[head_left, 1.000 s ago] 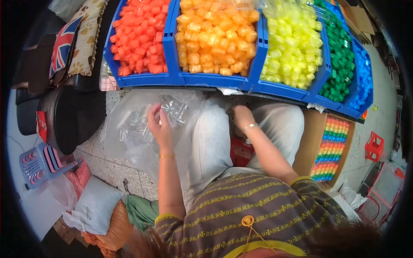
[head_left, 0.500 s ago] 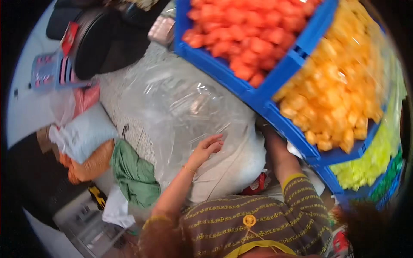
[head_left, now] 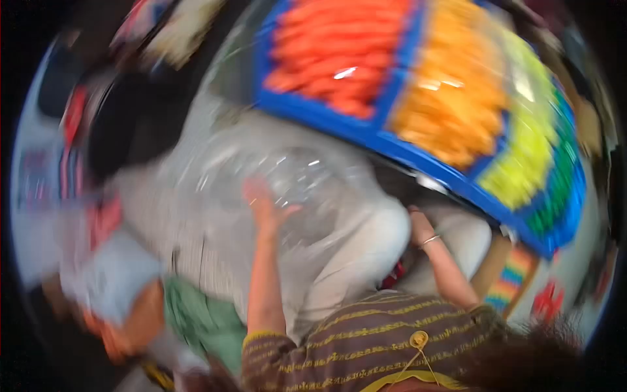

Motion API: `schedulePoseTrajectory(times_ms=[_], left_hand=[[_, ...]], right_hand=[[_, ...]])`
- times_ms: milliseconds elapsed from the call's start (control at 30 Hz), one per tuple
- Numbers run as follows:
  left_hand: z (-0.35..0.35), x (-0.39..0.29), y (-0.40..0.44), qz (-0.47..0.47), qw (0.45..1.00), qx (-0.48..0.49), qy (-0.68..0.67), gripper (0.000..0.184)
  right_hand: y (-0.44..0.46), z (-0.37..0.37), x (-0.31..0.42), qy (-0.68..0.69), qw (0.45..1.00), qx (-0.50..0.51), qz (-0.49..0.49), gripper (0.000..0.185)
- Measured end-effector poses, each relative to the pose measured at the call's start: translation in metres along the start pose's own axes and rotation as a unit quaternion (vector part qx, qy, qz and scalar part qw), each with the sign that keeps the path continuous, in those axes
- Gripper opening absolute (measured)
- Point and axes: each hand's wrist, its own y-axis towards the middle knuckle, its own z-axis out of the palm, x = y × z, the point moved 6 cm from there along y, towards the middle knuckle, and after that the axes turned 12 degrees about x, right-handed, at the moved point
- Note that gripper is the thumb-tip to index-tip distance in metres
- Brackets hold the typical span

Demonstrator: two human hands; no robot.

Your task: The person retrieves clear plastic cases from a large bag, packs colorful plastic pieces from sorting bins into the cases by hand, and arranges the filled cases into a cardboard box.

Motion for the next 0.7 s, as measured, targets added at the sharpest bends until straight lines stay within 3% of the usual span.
schedulePoseTrajectory(times_ms=[33,100,133,167,233,300,367,400,433,467,500,567,600,633,700], left_hand=[[0.022,0.021,0.007,0.018,0.998,0.011,0.054,0.136],[0.031,0.038,0.013,-0.011,0.991,0.093,0.097,0.138],[0.02,0.024,0.011,-0.104,0.98,0.13,0.109,0.14],[0.014,0.014,0.01,-0.131,0.969,0.169,0.122,0.143],[0.009,0.012,0.011,-0.154,0.957,0.202,0.138,0.145],[0.026,0.035,-0.004,-0.205,0.947,0.242,0.059,0.143],[0.037,0.041,-0.019,-0.184,0.963,0.182,-0.074,0.138],[0.027,0.029,-0.026,-0.211,0.963,0.165,-0.03,0.131],[0.027,0.036,-0.036,-0.202,0.965,0.144,-0.08,0.129],[0.04,0.051,-0.047,-0.152,0.98,0.081,-0.099,0.127],[0.025,0.042,-0.059,-0.253,0.934,0.172,-0.185,0.126],[0.041,0.061,-0.074,-0.278,0.939,0.154,-0.13,0.12],[0.046,0.065,-0.084,-0.276,0.945,0.139,-0.111,0.118],[0.041,0.061,-0.092,-0.289,0.941,0.137,-0.109,0.118],[0.026,0.046,-0.099,-0.317,0.934,0.156,-0.048,0.122]], right_hand=[[-0.041,-0.03,0.028,-0.015,1.0,0.015,-0.018,0.02],[-0.106,-0.09,0.072,0.09,0.992,-0.002,-0.086,0.017],[-0.135,-0.126,0.089,0.135,0.988,-0.033,-0.066,0.018],[-0.149,-0.156,0.103,0.176,0.981,-0.052,-0.064,0.018],[-0.168,-0.208,0.104,0.185,0.955,-0.214,-0.087,0.017],[-0.17,-0.26,0.09,0.155,0.906,-0.392,-0.048,0.018],[-0.161,-0.302,0.063,0.073,0.859,-0.501,-0.081,0.021],[-0.169,-0.31,0.088,-0.008,0.835,-0.549,0.033,0.023],[-0.173,-0.318,0.104,-0.223,0.75,-0.623,-0.01,0.026],[-0.167,-0.32,0.129,-0.117,0.77,-0.625,-0.051,0.025],[-0.161,-0.31,0.148,-0.007,0.786,-0.613,-0.076,0.024],[-0.094,-0.265,0.204,0.21,0.838,-0.444,-0.238,0.02],[-0.057,-0.227,0.247,0.214,0.884,-0.304,-0.284,0.018],[-0.016,-0.19,0.274,0.108,0.931,-0.208,-0.28,0.022],[0.066,-0.113,0.29,0.101,0.963,-0.005,-0.249,0.036]])
